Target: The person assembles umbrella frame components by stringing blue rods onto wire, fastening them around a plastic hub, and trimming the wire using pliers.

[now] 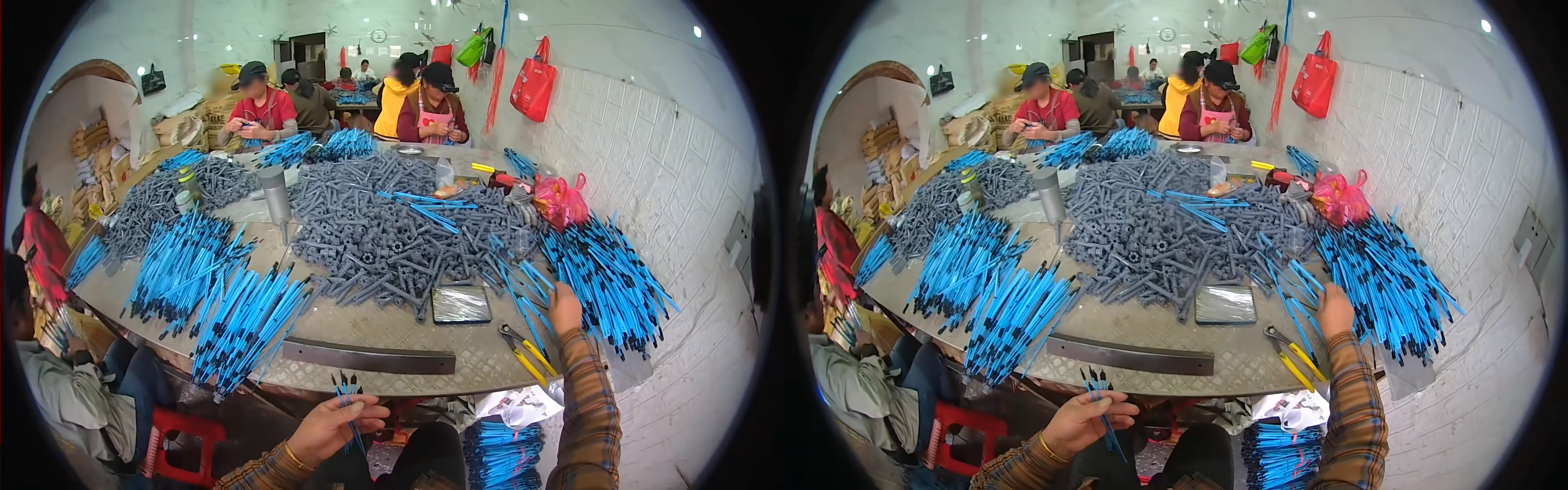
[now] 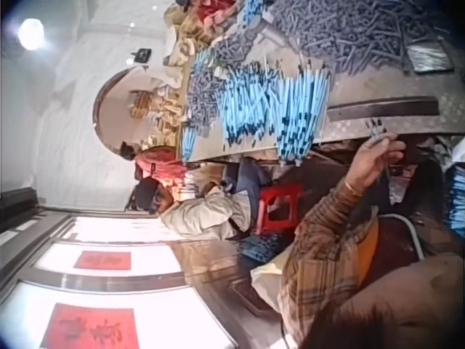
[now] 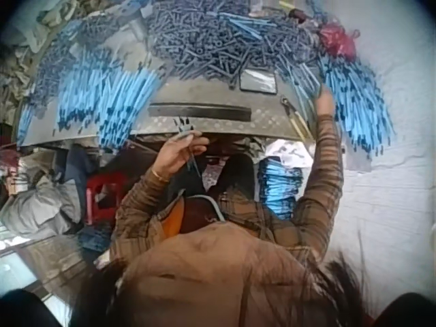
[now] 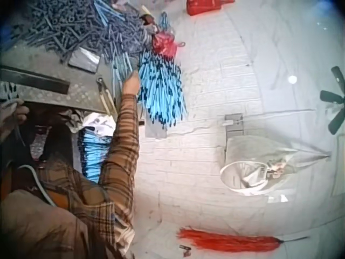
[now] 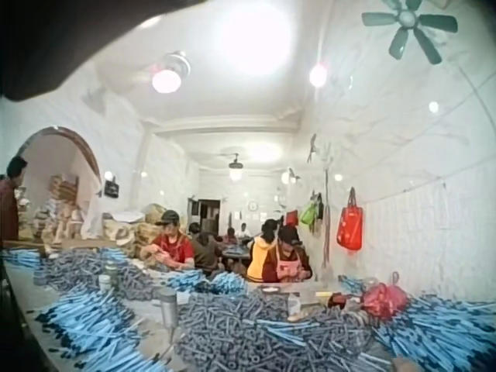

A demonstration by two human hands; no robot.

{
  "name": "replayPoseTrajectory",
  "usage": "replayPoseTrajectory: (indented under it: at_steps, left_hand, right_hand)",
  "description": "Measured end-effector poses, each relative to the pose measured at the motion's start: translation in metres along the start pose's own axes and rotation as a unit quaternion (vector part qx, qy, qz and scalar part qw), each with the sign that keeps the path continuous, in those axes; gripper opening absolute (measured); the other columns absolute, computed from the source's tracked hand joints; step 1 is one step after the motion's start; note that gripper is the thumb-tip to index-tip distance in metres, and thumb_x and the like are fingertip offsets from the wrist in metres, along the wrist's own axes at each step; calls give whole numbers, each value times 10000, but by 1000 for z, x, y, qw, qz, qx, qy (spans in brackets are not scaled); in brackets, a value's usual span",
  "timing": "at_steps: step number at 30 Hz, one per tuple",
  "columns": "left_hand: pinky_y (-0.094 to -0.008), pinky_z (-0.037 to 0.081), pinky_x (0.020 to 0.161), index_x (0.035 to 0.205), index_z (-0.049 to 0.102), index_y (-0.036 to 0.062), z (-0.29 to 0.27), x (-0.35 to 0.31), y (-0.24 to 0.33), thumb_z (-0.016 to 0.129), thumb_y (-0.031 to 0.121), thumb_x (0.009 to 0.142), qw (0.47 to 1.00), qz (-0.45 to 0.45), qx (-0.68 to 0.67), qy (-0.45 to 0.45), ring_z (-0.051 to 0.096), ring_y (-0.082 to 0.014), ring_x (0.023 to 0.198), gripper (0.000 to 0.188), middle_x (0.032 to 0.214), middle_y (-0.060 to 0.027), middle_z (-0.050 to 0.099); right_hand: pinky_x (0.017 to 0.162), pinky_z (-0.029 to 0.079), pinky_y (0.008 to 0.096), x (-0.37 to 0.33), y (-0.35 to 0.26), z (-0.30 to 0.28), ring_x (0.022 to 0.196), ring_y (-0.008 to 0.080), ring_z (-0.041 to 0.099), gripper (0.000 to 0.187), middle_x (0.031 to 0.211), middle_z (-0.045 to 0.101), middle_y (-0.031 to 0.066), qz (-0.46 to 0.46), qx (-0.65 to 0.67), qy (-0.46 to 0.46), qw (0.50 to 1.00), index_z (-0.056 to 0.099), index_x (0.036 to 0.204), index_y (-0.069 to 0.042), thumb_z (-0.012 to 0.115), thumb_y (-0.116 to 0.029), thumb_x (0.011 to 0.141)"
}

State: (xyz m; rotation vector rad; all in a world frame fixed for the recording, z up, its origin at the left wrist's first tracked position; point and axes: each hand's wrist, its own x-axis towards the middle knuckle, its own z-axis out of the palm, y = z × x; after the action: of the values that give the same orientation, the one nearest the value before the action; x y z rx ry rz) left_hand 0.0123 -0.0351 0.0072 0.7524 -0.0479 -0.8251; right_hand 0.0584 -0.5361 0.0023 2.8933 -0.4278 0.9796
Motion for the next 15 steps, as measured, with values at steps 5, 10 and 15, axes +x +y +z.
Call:
replayPoseTrajectory:
  at_steps: [5,10,15]
  left_hand:
    - [-423,447,893,1157,498,-36,6,-2,-4,515,140,892,1000,15,27,-2,572,-339,1010,319,1131,-247,553]
    - [-422,446,898,1203,462,-18,23,8,0,514,131,891,999,36,33,5,561,-334,1032,350,1157,-243,537]
    - [-420,447,898,1201,449,3,23,14,21,518,117,884,989,144,7,37,556,-322,1044,344,1153,-226,541]
  right_hand:
    - [589,450,419,-3,-38,-48,691,362,567,130,778,572,198,83,155,41,984,540,914,-28,533,-145,857]
    - [489,396,287,-16,-47,-69,525,169,494,125,622,519,79,31,235,105,966,528,924,-26,504,-145,893]
    - [477,359,229,-29,-96,-104,533,76,446,115,617,494,15,22,396,33,918,533,921,-33,492,-137,898]
